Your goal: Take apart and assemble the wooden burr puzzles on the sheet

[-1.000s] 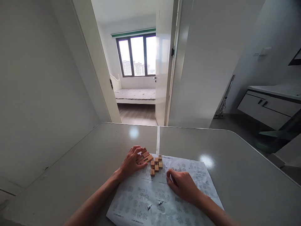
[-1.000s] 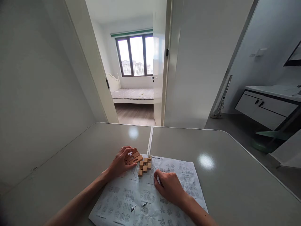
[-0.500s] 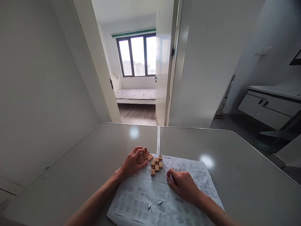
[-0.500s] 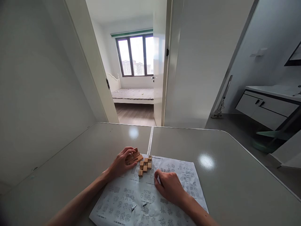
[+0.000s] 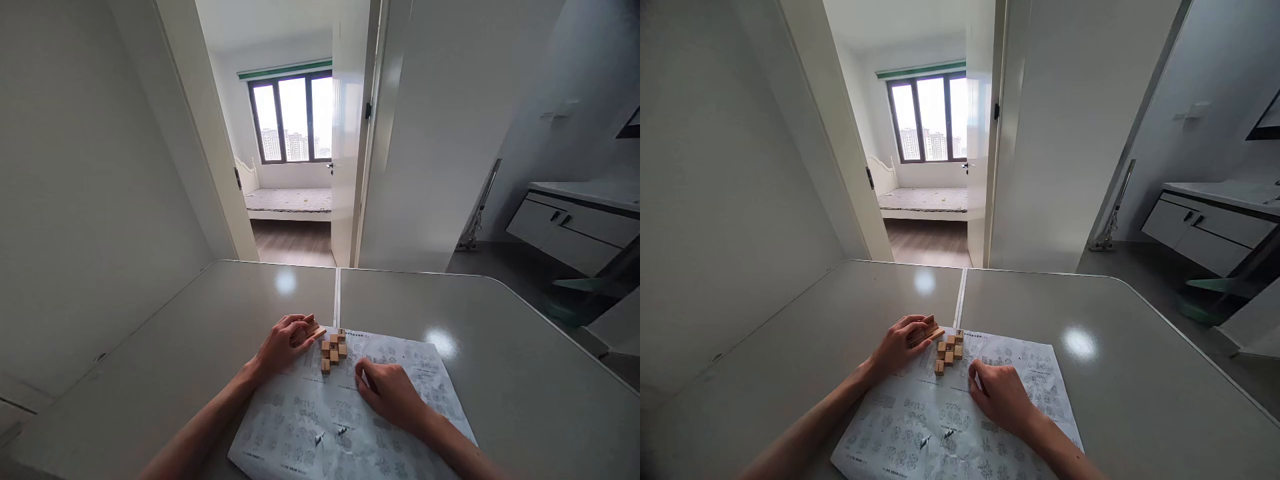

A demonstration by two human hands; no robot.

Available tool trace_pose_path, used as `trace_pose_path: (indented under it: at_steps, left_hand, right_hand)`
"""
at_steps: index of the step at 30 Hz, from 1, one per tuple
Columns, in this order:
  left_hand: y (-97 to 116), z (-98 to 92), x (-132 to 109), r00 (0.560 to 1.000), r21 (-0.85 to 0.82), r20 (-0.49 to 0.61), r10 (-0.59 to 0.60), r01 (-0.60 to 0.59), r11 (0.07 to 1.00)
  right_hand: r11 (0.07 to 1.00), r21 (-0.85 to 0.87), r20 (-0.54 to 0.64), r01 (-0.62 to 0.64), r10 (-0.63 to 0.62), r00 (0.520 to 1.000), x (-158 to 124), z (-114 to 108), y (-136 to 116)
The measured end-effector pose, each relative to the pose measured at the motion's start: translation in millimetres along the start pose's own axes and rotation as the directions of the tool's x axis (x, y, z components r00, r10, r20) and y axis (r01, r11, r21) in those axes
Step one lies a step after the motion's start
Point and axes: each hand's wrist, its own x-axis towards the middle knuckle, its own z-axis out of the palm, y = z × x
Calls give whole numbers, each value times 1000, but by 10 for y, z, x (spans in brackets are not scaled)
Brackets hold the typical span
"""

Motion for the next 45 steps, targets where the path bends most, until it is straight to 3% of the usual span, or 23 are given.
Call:
trace_pose_path:
  at_steps: [14,26,45]
  left_hand:
    - [-80,35,6,1000,39,-19,-6,6,999]
    - [-82,23,25,993,131,-83,-83,94,987]
    - [-103,35,47,994,79,-62,-92,96,992]
  right_hand:
    - [1000,-11,-19,10,-10,1000,1,11,10]
    - [1000,-10,-18,10,-10,1000,-8,23,26]
    - [1000,9,-17,6,-6,1000,-2,1,15]
